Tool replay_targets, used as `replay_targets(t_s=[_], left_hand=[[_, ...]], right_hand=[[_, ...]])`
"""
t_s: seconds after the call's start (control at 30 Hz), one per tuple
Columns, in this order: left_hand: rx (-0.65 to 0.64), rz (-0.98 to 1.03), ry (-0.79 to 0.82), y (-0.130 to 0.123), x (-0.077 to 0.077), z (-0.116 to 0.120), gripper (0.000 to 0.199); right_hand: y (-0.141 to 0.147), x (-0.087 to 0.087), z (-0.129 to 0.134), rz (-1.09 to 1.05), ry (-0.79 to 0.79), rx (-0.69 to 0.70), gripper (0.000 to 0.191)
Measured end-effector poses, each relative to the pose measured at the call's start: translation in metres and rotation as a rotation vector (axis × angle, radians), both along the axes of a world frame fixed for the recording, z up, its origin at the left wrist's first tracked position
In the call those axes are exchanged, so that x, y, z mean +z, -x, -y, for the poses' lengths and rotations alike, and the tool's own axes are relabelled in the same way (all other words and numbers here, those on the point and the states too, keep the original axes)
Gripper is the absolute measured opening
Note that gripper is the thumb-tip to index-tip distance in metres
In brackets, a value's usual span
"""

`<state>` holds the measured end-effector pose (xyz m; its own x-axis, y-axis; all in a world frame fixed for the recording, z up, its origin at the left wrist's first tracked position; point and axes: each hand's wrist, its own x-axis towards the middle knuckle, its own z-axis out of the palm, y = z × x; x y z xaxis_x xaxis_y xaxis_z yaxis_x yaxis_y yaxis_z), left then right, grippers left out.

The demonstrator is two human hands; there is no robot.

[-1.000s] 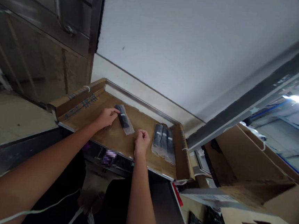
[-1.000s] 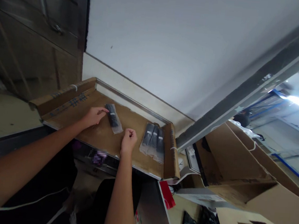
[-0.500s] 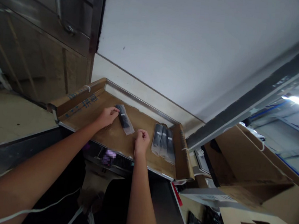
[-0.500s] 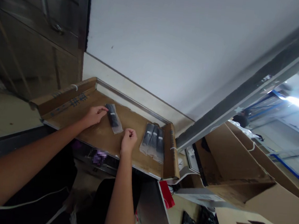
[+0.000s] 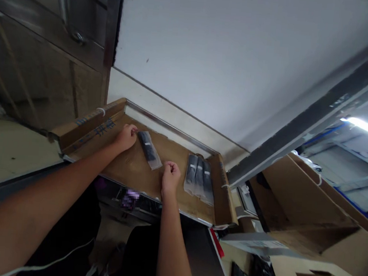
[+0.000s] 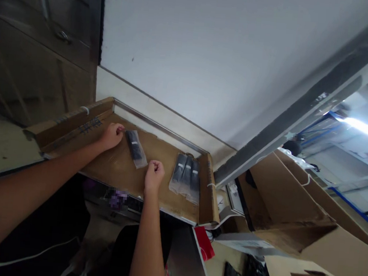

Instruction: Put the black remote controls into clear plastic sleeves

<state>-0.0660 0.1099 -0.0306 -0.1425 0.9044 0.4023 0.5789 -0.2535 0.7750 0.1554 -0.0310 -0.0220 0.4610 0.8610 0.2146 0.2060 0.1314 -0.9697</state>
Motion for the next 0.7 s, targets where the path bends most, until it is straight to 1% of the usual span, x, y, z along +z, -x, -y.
replay_targets(t_s=[0.1,0.2,0.27,0.37,0.47,0.6,0.7], left_hand=[[0.005,-0.096,0.038,0.004,0.002,-0.012,0.028],[-0.019,-0.194,0.045,0.005,0.002,-0.019,0.031],[-0.009,-0.242,0.050,0.004,0.002,-0.021,0.032],[0.010,-0.297,0.038,0.002,0.001,-0.024,0.030],[-0.001,-0.340,0.047,0.000,0.004,-0.024,0.027],[0.002,-0.352,0.060,-0.001,0.007,-0.022,0.025],[0.001,-0.358,0.041,-0.001,0.008,-0.021,0.022]], right_hand=[[0.001,0.001,-0.002,0.009,0.008,0.019,0.025],[0.002,0.001,-0.002,-0.003,0.024,0.028,0.024],[0.003,0.001,-0.002,-0.005,0.036,0.037,0.024],[0.003,0.001,-0.001,0.012,0.053,0.048,0.024],[0.004,0.001,0.000,0.059,0.075,0.077,0.025],[0.005,0.002,0.001,0.178,0.101,0.145,0.028],[0.006,0.001,0.001,0.223,0.102,0.142,0.030]])
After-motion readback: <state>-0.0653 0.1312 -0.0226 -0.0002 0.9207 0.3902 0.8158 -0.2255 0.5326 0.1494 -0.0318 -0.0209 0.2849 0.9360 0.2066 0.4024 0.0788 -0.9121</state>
